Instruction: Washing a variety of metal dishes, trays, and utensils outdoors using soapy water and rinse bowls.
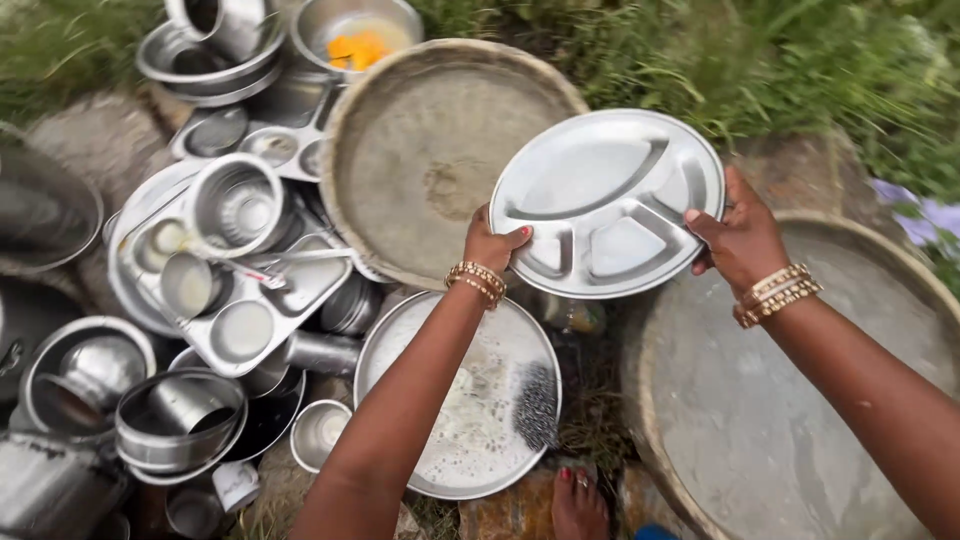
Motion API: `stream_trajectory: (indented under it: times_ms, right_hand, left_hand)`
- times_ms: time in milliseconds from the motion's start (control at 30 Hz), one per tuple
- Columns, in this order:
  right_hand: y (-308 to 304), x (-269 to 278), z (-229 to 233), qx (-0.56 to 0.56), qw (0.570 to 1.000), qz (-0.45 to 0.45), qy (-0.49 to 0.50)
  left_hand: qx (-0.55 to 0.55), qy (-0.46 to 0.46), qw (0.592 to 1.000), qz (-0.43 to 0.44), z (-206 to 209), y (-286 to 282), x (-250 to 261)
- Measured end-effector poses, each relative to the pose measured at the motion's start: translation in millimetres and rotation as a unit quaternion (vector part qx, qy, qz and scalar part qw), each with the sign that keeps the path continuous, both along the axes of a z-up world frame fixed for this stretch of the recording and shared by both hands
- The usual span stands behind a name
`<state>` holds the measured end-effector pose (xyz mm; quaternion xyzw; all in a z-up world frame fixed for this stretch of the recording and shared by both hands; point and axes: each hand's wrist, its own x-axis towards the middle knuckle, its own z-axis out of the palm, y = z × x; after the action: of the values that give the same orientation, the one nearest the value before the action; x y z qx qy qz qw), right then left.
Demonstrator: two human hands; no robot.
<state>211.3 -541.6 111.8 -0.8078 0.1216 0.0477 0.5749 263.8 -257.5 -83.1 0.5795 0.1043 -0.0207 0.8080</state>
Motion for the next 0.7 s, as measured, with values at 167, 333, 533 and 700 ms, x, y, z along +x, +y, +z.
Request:
stream_trajectory:
  times_ms: [167, 333, 533, 700]
  right_hand:
    - [64.6, 111.9, -85.8, -0.089, 0.992, 0.034, 0.084]
    - [93.7, 192.1, -246.2, -0.557, 0.816, 0.149, 0.053]
    - [239.6, 179.5, -252.7, -0.53, 0.839, 0.084, -0.091]
    - [265.0, 173.2, -295.2, -0.469, 0.799, 0.347, -0.146]
  left_hand:
    - [0.109, 0.154, 0.982, 0.011, -28.7, 68.2, 47.7]
    - [0.283, 0.352, 0.892, -0.002, -78.0, 99.6, 74.8]
    - [0.143, 0.435, 0.884, 0.094, -176.8, 121.7, 107.1]
    - [0.292, 0.382, 0.868, 0.121, -209.0, 127.9, 109.2]
